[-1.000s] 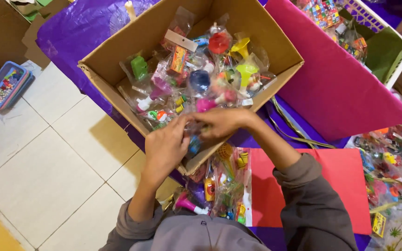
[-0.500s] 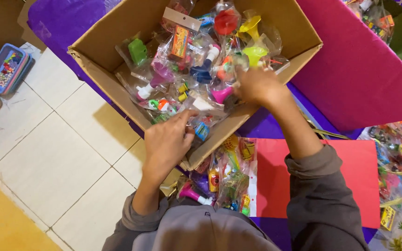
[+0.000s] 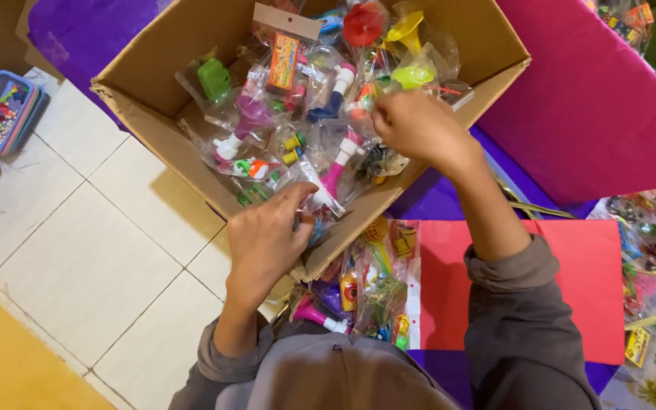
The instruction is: Gluing small plastic-wrapped toy bags onto a red paper sheet using a hot glue gun.
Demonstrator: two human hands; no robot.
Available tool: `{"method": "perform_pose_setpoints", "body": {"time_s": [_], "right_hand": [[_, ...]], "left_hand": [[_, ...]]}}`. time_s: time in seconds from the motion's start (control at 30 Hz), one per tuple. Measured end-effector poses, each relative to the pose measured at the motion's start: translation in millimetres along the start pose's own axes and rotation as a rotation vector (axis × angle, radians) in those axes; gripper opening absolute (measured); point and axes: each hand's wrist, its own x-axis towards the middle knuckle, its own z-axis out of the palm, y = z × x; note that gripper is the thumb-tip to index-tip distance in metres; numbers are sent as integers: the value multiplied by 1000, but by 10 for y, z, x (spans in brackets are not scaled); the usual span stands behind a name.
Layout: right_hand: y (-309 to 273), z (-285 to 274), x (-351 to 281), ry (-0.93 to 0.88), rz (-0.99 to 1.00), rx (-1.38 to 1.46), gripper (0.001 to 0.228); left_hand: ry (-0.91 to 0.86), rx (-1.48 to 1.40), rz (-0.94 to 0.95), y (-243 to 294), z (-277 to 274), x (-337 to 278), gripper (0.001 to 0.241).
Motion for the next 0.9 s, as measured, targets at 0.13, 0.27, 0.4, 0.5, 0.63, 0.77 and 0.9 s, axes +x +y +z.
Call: {"method": "perform_pose_setpoints", "body": {"time_s": [0.13,0.27,0.4,0.5,0.63,0.77,0.9], "right_hand": [[498,615,366,-126,162,-384,31],[475,664,442,-218,91,-348,33],[-233,-6,66,-434,-259,110,41],[-225,71,110,-312,-181,-88,52],[29,264,378,-170,-89,-246,74],[501,840,714,-231,-132,-236,66],[477,985,636,-222,-191,-229,50]], "left_hand": [[3,20,3,-6,-3,-1,33],[10,-16,2,28,-70,4,30],[35,-1,12,25,-60,7,33],[23,-12,7,19,-55,11,33],[59,-16,7,3,-26,-1,30],[29,-37,-17,6,-39,-1,32],[22,-10,-24,7,-4,-4,33]]}}
